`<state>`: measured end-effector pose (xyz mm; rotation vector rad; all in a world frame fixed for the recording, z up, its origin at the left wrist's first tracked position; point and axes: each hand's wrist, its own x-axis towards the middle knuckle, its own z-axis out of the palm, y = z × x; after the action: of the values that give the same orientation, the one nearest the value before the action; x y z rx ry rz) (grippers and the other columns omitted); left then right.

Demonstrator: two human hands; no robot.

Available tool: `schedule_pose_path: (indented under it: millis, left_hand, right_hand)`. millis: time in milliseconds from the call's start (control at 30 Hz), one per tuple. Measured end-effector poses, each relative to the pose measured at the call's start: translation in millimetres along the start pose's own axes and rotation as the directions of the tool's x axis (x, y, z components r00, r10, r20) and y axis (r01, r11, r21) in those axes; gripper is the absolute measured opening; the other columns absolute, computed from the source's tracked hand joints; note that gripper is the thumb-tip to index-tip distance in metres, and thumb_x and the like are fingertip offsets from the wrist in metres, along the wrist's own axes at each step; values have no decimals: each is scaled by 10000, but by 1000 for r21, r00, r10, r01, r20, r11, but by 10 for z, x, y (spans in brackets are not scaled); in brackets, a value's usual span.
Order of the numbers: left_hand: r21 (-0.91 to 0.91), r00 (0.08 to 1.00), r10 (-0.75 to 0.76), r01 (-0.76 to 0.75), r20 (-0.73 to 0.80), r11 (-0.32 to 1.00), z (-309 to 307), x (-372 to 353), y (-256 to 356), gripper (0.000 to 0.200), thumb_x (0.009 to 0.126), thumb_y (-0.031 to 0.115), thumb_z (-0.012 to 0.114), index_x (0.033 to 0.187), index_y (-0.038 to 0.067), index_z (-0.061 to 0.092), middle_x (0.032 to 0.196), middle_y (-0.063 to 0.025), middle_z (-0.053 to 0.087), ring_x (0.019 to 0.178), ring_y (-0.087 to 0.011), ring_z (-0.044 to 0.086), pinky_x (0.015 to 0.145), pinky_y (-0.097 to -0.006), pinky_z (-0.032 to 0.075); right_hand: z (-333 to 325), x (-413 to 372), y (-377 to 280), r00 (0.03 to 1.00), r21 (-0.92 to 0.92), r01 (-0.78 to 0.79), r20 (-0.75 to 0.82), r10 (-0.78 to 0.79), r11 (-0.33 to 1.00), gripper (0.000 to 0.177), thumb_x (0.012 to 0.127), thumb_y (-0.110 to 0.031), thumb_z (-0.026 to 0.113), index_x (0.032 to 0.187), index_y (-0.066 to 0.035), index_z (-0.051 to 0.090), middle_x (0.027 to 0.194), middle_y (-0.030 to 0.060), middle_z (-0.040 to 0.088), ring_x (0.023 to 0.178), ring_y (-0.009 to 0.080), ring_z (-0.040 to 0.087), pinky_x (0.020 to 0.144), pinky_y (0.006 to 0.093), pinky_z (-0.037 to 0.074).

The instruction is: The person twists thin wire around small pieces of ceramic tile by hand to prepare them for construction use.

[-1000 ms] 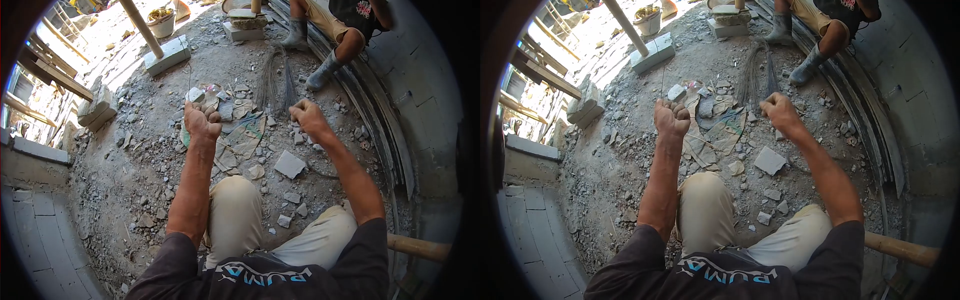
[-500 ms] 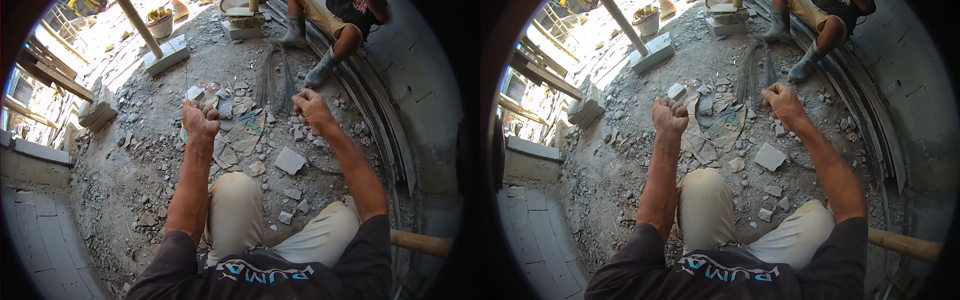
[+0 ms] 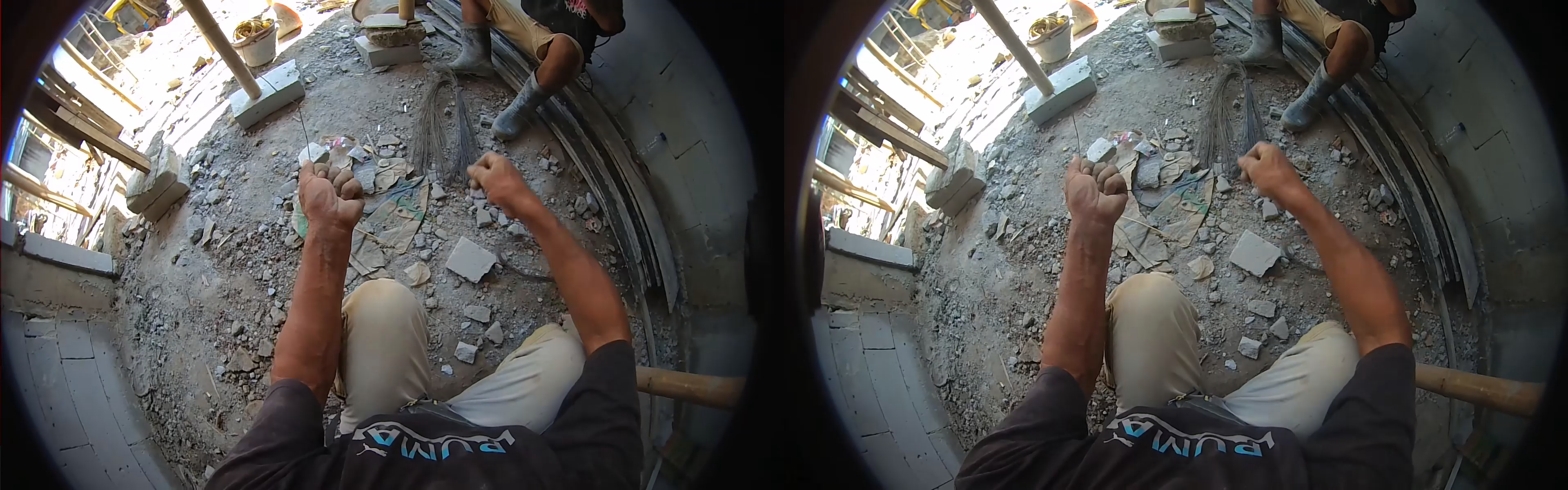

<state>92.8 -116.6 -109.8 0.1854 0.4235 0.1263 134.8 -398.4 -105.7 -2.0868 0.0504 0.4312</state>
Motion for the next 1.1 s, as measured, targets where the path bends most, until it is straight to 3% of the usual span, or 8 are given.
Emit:
schedule_pose_path:
  millis: [133, 267, 367, 433, 567, 733, 1000, 1100]
  left_hand:
    - [21, 993, 70, -69, -91, 997, -201, 214, 190, 438, 987, 397, 373, 622, 160, 326, 526, 51, 203, 427, -95, 163, 362, -231, 122]
    - [-42, 999, -8, 6, -36, 999, -78, 203, 165, 450, 988, 405, 363, 613, 162, 322, 522, 52, 202, 426, -95, 159, 362, -235, 122]
    - [-27, 998, -60, 61, 3, 998, 103, 50, 88, 455, 989, 398, 357, 601, 164, 317, 518, 53, 196, 426, -93, 157, 363, -237, 117]
    - [5, 1000, -24, 24, -16, 1000, 48, 48, 97, 458, 990, 382, 349, 588, 166, 306, 511, 53, 191, 428, -90, 173, 364, -233, 133]
    - [-172, 992, 122, -117, 18, 978, -426, 454, 471, 452, 999, 399, 305, 623, 151, 347, 515, 35, 243, 426, -97, 246, 358, -230, 232]
    - [-30, 969, 214, -219, -124, 975, -169, 255, 98, 521, 946, 590, 306, 754, 126, 443, 555, 3, 365, 505, -139, 398, 492, -255, 414]
    - [174, 997, 36, -47, 68, 984, -42, -78, -306, 507, 933, 607, 352, 711, 152, 388, 562, 42, 257, 460, -108, 227, 390, -235, 206]
    - [231, 990, 108, -85, -88, 969, -42, -55, -378, 480, 969, 539, 340, 657, 174, 344, 550, 52, 227, 431, -88, 187, 354, -229, 146]
  right_hand:
    - [-136, -663, -700, 909, 652, 128, 225, -352, 747, 179, 918, -213, 584, 922, -35, 561, 797, 44, 614, 654, 84, 549, 569, 269, 464]
    - [314, -1140, -514, 481, -107, 628, 832, -276, 771, 248, 908, -221, 565, 987, 14, 551, 842, 158, 647, 739, 268, 628, 633, 350, 495]
    - [373, -565, 320, 915, -656, 370, 380, -135, 658, 243, 907, -214, 549, 977, 19, 546, 825, 205, 632, 771, 351, 619, 646, 385, 480]
    - [74, -288, 201, 984, -537, 179, 105, -146, 824, 193, 916, -186, 523, 950, 2, 555, 796, 171, 633, 733, 292, 619, 628, 382, 469]
    - [-10, -621, -199, 953, -251, 279, 191, -236, 927, 148, 916, -171, 534, 868, -32, 531, 693, 29, 548, 631, 117, 502, 588, 304, 437]
    - [170, -820, -333, 876, -151, 160, 478, -69, 975, 206, 908, -209, 570, 905, -3, 564, 711, 54, 594, 639, 133, 546, 600, 302, 450]
    - [395, -472, -201, 745, 20, -65, 666, 35, 998, 235, 878, -264, 612, 874, -30, 587, 674, 4, 562, 558, 72, 482, 485, 234, 391]
    - [474, -261, -289, 925, -208, 227, 350, -144, 951, 256, 902, -270, 577, 863, -18, 598, 654, 21, 546, 575, 141, 512, 528, 316, 431]
